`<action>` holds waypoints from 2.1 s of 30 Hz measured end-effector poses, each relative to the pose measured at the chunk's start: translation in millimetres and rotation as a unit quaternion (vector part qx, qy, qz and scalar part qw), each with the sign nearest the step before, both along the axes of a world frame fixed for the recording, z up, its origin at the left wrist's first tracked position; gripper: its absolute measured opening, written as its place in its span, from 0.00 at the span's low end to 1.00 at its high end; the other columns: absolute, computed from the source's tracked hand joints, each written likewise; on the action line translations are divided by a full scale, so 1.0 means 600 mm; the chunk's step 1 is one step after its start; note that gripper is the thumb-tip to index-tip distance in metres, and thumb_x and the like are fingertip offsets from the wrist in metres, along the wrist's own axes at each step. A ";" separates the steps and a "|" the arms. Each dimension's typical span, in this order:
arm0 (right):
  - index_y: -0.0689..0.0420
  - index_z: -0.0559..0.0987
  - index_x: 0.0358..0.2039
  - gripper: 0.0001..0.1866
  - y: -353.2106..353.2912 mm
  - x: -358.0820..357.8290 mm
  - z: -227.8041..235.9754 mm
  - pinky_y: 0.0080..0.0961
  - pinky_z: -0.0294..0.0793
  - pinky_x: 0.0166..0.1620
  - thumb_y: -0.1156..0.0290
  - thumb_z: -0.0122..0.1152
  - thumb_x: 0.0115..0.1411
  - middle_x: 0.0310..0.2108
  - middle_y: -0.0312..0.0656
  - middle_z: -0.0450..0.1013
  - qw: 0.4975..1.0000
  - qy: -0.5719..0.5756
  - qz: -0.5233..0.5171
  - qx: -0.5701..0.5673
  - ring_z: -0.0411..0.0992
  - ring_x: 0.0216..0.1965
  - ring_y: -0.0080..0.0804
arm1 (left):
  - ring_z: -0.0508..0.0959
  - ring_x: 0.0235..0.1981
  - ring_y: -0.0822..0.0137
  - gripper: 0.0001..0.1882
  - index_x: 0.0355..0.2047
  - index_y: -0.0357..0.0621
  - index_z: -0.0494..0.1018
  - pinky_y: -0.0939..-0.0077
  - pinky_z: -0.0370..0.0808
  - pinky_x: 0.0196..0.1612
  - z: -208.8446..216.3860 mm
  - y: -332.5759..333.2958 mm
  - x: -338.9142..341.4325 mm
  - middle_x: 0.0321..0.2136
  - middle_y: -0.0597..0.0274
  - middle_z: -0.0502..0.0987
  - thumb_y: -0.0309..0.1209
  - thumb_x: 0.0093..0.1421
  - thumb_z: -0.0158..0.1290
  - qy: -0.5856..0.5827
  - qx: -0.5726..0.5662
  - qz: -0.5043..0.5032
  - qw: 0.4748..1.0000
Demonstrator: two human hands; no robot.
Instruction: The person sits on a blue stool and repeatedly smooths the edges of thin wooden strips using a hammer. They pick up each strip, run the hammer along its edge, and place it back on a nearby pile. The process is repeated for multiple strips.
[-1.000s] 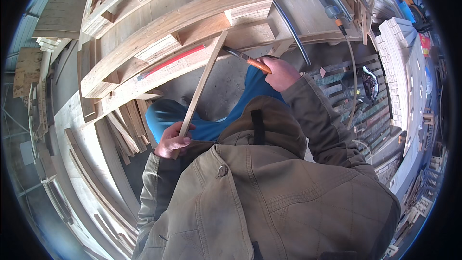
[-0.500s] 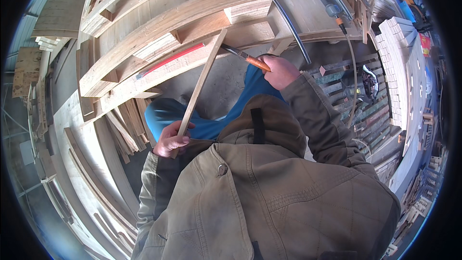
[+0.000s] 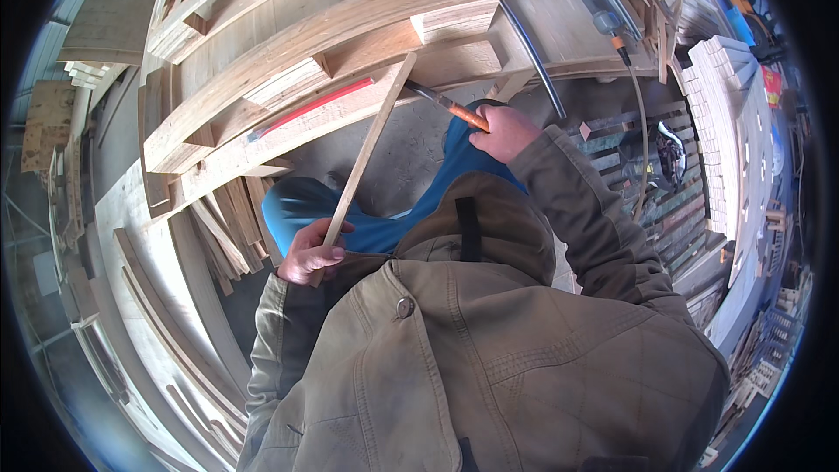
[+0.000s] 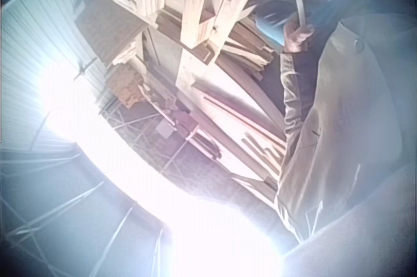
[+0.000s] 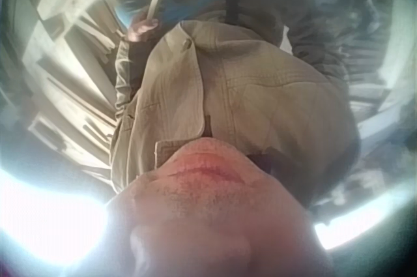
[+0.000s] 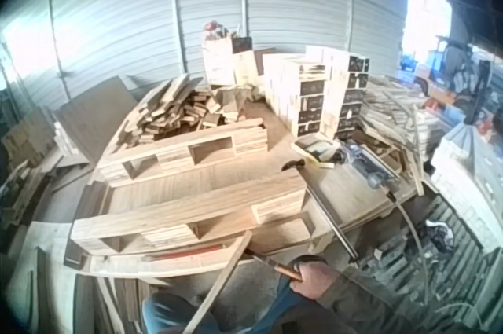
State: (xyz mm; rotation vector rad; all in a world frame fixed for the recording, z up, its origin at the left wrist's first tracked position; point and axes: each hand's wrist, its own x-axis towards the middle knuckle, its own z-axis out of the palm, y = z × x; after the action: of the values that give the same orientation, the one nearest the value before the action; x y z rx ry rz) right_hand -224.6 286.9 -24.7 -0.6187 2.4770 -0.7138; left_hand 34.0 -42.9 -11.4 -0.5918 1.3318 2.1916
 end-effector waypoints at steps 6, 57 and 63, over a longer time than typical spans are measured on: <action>0.62 0.78 0.39 0.16 0.001 -0.005 -0.019 0.45 0.73 0.45 0.63 0.67 0.58 0.34 0.56 0.78 0.999 -0.024 0.004 -0.035 0.77 0.41 0.56 | 0.70 0.20 0.75 0.30 0.53 0.33 0.71 0.80 0.67 0.24 -0.003 -0.005 -0.002 0.26 0.67 0.72 0.30 0.51 0.67 0.008 -0.019 -0.015 1.000; 0.61 0.75 0.36 0.12 -0.143 0.136 -0.073 0.34 0.75 0.35 0.67 0.67 0.62 0.25 0.44 0.77 0.935 -0.147 -0.233 -0.225 0.77 0.28 0.37 | 0.71 0.26 0.75 0.32 0.53 0.30 0.70 0.78 0.67 0.30 -0.056 0.047 -0.009 0.26 0.68 0.72 0.29 0.49 0.68 0.035 -0.047 0.019 0.998; 0.60 0.75 0.36 0.12 -0.124 0.126 -0.070 0.34 0.74 0.37 0.67 0.68 0.62 0.27 0.44 0.76 0.943 -0.154 -0.211 -0.205 0.76 0.30 0.36 | 0.67 0.21 0.77 0.33 0.55 0.28 0.68 0.80 0.63 0.24 -0.061 0.038 -0.007 0.23 0.70 0.67 0.28 0.49 0.66 0.045 -0.025 0.022 0.998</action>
State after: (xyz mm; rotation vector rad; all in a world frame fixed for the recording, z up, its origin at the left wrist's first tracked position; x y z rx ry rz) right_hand -148.9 212.5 -66.5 -0.0858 2.1920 -1.3983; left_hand 29.8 -20.3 -47.9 -0.5502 1.4354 2.2502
